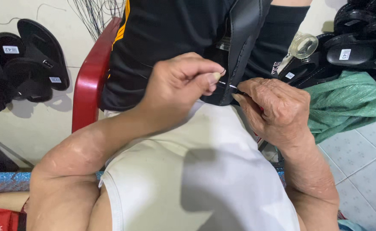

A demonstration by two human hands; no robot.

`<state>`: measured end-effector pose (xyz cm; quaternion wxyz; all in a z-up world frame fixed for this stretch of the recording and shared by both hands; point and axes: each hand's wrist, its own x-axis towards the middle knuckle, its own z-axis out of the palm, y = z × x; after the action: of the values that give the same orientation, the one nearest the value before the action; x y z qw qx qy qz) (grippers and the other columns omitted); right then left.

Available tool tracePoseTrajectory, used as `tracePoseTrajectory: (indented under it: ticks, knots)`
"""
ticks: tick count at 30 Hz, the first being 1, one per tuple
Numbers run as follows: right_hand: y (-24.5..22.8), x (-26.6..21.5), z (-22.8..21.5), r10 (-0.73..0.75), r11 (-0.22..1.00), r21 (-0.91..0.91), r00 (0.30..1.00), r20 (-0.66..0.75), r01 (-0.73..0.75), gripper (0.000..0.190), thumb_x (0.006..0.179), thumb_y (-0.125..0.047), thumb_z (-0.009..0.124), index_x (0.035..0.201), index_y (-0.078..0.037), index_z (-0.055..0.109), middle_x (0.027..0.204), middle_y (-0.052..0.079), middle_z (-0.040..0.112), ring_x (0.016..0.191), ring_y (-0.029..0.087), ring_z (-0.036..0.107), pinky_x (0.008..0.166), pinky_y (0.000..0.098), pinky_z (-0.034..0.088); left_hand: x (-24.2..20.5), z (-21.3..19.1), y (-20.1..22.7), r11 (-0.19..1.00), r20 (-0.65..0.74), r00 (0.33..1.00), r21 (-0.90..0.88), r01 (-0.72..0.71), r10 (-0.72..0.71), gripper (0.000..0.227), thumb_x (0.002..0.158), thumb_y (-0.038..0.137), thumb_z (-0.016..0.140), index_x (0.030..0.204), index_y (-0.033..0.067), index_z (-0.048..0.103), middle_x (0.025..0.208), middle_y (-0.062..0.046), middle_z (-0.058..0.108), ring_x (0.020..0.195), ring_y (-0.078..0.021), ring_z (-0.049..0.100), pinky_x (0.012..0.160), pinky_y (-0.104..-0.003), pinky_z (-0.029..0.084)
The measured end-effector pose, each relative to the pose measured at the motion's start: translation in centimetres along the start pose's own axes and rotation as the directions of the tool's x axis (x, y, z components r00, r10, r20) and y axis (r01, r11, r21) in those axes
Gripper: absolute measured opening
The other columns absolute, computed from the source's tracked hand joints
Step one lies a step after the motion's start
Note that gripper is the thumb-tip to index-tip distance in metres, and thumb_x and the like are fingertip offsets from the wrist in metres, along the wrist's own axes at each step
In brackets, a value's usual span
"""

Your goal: The person sits and sews a black shoe using a needle and thread. They repeatedly push the needle through the shoe's upper and pull the thread to secure stitches, holding the shoe steady with one hand while working with the other.

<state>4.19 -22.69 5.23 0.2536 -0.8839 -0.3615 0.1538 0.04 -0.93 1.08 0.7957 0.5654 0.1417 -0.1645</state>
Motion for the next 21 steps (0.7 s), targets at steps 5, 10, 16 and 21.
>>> tracePoseTrajectory:
  ticks: [5, 10, 16, 21]
  knots:
    - [-0.3, -0.4, 0.6, 0.035, 0.999, -0.003, 0.999, -0.029, -0.035, 0.013, 0.103, -0.011, 0.067, 0.1, 0.001, 0.069, 0.093, 0.012, 0.074, 0.075, 0.028, 0.068, 0.068, 0.0374, 0.052, 0.4, 0.0, -0.6, 0.874, 0.047, 0.999, 0.485, -0.012, -0.013, 0.009, 0.086, 0.011, 0.068, 0.095, 0.0075, 0.068, 0.077, -0.003, 0.07, 0.065, -0.0136, 0.062, 0.065, -0.029, 0.05]
    - [-0.8, -2.4, 0.9, 0.123, 0.991, -0.056, 0.992, -0.037, -0.125, 0.007, 0.104, -0.008, 0.067, 0.102, -0.001, 0.067, 0.077, 0.009, 0.063, 0.062, 0.025, 0.058, 0.058, 0.0365, 0.045, 1.3, 0.2, 0.5, 0.858, 0.113, 0.982, 0.509, 0.075, -0.153, 0.006, 0.083, 0.012, 0.07, 0.078, 0.0111, 0.073, 0.065, 0.003, 0.067, 0.057, -0.0083, 0.056, 0.055, -0.027, 0.043]
    - [-1.9, -6.7, -1.5, 0.388, 0.919, -0.069, 0.922, -0.019, -0.388, 0.01, 0.099, -0.009, 0.063, 0.096, -0.008, 0.072, 0.073, 0.006, 0.063, 0.059, 0.023, 0.056, 0.059, 0.0346, 0.044, 2.3, 1.1, 1.4, 0.899, 0.032, 0.903, 0.122, 0.421, -0.428, 0.006, 0.084, 0.01, 0.071, 0.087, 0.0047, 0.071, 0.06, 0.003, 0.061, 0.061, -0.008, 0.07, 0.058, -0.021, 0.06]
    - [0.2, -8.3, 1.9, 0.435, 0.898, 0.117, 0.896, -0.09, -0.424, 0.049, 0.084, -0.037, 0.085, 0.119, -0.004, 0.071, 0.091, 0.009, 0.072, 0.065, 0.016, 0.062, 0.066, 0.0328, 0.052, 1.2, 1.2, 0.5, 0.963, -0.09, 0.959, -0.052, 0.266, -0.269, 0.022, 0.088, 0.0, 0.068, 0.109, 0.0022, 0.064, 0.066, -0.001, 0.062, 0.059, -0.0084, 0.065, 0.06, -0.022, 0.057]
